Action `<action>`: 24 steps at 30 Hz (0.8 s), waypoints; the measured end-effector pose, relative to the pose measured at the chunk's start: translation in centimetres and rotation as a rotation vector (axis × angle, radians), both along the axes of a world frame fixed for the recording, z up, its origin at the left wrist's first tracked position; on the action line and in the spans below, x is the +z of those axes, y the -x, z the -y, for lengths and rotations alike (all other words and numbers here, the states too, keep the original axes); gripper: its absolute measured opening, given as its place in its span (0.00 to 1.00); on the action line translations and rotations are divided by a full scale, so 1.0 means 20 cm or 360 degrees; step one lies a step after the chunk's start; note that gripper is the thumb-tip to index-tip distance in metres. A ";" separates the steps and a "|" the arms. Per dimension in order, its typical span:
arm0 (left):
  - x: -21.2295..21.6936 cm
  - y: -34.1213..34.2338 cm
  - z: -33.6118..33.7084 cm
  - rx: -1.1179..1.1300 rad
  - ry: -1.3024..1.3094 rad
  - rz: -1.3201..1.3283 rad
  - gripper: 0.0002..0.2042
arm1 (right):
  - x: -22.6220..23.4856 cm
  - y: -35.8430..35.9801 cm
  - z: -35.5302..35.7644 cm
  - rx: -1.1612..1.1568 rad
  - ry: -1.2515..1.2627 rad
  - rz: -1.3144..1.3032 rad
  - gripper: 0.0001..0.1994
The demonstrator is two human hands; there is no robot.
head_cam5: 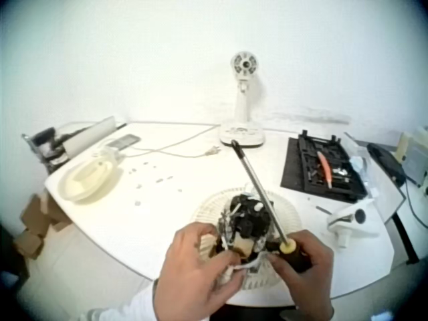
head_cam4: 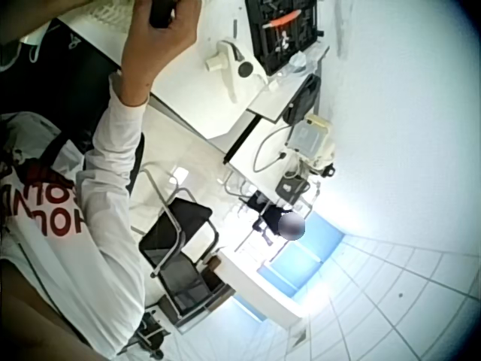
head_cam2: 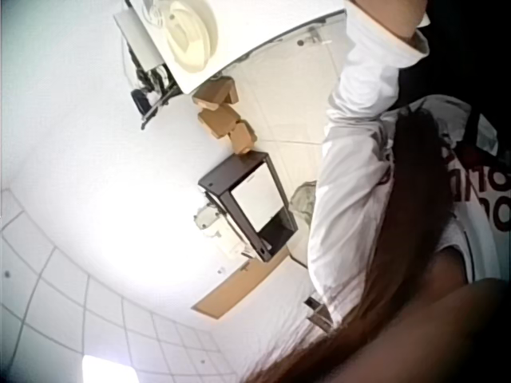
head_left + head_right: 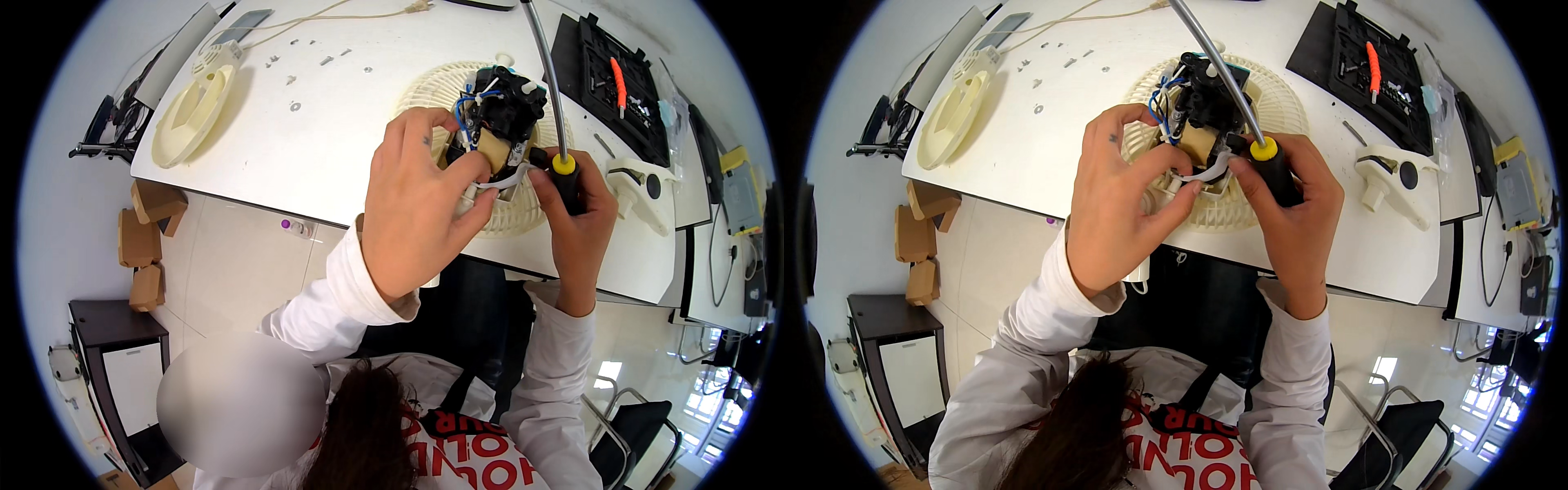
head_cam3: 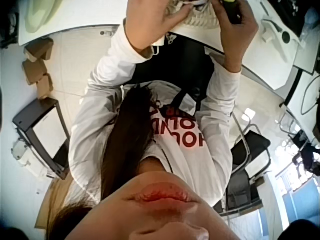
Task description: The person assembles a small white fan by attaching the base to the motor housing and securing it with screws. They use a screwdriver to tighten the screws and connect the power cord to the motor.
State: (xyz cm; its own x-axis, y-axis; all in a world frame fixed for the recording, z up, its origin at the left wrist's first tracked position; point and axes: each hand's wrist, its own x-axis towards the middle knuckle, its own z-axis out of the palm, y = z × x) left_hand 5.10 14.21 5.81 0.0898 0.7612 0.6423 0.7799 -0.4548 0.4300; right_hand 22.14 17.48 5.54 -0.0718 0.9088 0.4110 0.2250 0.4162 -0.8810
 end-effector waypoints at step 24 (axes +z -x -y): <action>0.02 -0.01 -0.01 -0.0014 0.0019 0.0612 0.13 | 0.10 0.16 -0.02 0.0296 0.0303 -0.0613 0.10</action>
